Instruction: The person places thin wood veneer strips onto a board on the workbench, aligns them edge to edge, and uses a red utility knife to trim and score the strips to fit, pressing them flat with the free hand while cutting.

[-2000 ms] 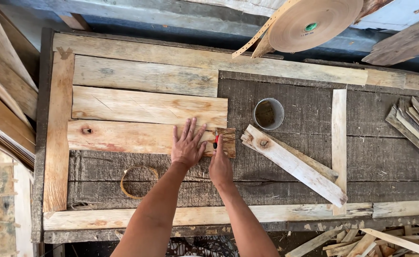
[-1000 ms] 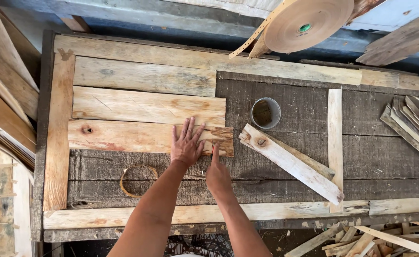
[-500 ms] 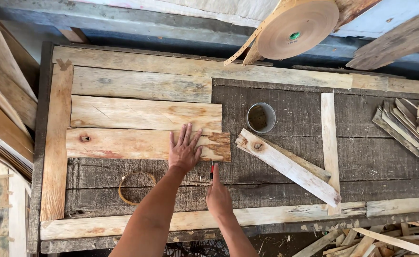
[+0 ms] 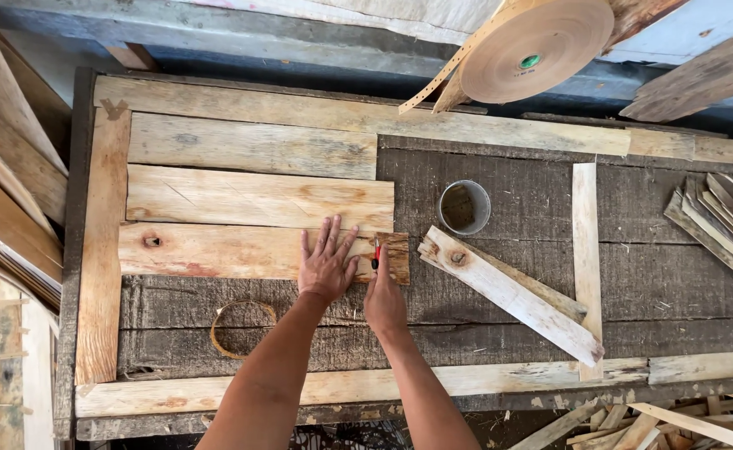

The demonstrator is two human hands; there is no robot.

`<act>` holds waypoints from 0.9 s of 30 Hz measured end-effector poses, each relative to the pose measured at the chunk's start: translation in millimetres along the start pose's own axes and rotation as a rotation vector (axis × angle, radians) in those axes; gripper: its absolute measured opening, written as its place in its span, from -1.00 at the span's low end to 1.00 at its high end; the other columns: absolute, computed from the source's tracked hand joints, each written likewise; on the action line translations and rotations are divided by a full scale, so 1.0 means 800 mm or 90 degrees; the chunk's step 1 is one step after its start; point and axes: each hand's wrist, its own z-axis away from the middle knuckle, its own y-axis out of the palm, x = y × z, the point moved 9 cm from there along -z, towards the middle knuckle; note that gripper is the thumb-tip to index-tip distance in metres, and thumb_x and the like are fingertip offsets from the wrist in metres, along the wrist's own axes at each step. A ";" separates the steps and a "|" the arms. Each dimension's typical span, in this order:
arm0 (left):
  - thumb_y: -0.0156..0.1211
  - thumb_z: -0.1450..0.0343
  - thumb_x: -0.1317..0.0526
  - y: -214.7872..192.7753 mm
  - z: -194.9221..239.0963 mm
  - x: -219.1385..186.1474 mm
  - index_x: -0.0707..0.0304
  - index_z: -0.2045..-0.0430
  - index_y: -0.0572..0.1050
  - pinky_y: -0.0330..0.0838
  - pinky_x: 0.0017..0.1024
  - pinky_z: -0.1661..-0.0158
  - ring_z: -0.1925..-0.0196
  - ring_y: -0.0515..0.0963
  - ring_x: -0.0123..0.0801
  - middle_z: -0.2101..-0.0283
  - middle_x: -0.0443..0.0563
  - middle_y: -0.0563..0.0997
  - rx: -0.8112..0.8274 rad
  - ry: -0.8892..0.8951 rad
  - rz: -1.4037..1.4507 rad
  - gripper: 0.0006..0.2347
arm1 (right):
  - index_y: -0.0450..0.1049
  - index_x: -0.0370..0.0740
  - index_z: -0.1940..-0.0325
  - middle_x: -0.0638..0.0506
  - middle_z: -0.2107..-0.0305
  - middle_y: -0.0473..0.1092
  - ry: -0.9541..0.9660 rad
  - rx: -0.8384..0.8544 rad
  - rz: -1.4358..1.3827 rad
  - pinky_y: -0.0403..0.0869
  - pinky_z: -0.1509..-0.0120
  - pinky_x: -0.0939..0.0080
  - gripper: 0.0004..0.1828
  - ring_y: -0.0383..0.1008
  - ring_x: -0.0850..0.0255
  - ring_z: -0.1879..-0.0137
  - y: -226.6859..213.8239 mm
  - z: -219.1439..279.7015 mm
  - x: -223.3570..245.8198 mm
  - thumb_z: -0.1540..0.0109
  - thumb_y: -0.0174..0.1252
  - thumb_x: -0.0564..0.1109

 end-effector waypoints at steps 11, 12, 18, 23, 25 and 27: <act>-0.51 -0.55 -0.20 0.001 -0.001 0.000 -0.35 -0.50 -0.18 -0.44 0.15 -0.44 -0.61 -0.27 -0.22 -0.60 -0.04 -0.26 -0.025 0.000 0.013 -0.46 | -0.40 -0.12 -0.64 -0.22 0.26 0.56 -0.038 -0.029 -0.018 0.59 0.46 0.12 -0.20 0.62 0.01 0.36 0.008 -0.006 -0.002 -0.44 -0.13 -0.09; -0.51 -0.55 -0.20 0.002 -0.001 0.000 -0.35 -0.50 -0.18 -0.44 0.15 -0.44 -0.61 -0.27 -0.22 -0.60 -0.04 -0.26 -0.023 0.001 0.012 -0.46 | -0.41 -0.13 -0.64 -0.22 0.24 0.57 -0.042 -0.032 -0.024 0.60 0.44 0.14 -0.20 0.63 0.02 0.35 0.012 -0.007 -0.005 -0.44 -0.13 -0.10; -0.54 -0.54 -0.21 0.001 -0.001 0.000 -0.37 -0.50 -0.21 -0.45 0.16 -0.43 -0.60 -0.29 -0.23 -0.59 -0.05 -0.28 0.010 -0.001 0.000 -0.46 | -0.43 -0.10 -0.63 -0.21 0.19 0.56 -0.012 -0.013 -0.024 0.62 0.46 0.20 -0.19 0.64 0.08 0.36 0.012 -0.007 -0.005 -0.43 -0.12 -0.09; -0.57 -0.54 -0.22 -0.003 0.000 -0.001 -0.36 -0.50 -0.22 -0.46 0.17 -0.43 -0.60 -0.30 -0.23 -0.59 -0.04 -0.29 0.016 0.003 -0.012 -0.46 | -0.43 -0.11 -0.64 -0.20 0.20 0.57 -0.013 -0.017 -0.027 0.62 0.43 0.19 -0.19 0.64 0.06 0.35 0.012 -0.007 -0.005 -0.44 -0.12 -0.09; -0.57 -0.54 -0.22 -0.004 0.000 -0.001 -0.36 -0.50 -0.22 -0.46 0.16 -0.44 -0.61 -0.30 -0.24 -0.59 -0.04 -0.30 0.021 0.003 -0.011 -0.46 | -0.43 -0.11 -0.65 -0.19 0.23 0.58 -0.001 0.000 -0.007 0.61 0.41 0.17 -0.18 0.64 0.05 0.34 0.014 -0.007 -0.007 -0.45 -0.12 -0.09; -0.58 -0.54 -0.22 -0.004 0.000 -0.001 -0.36 -0.50 -0.23 -0.47 0.17 -0.43 -0.60 -0.31 -0.24 -0.59 -0.04 -0.30 0.032 0.002 -0.019 -0.45 | -0.42 -0.12 -0.64 -0.21 0.21 0.57 -0.021 -0.022 -0.022 0.62 0.43 0.16 -0.18 0.64 0.05 0.36 0.015 -0.008 -0.008 -0.43 -0.12 -0.10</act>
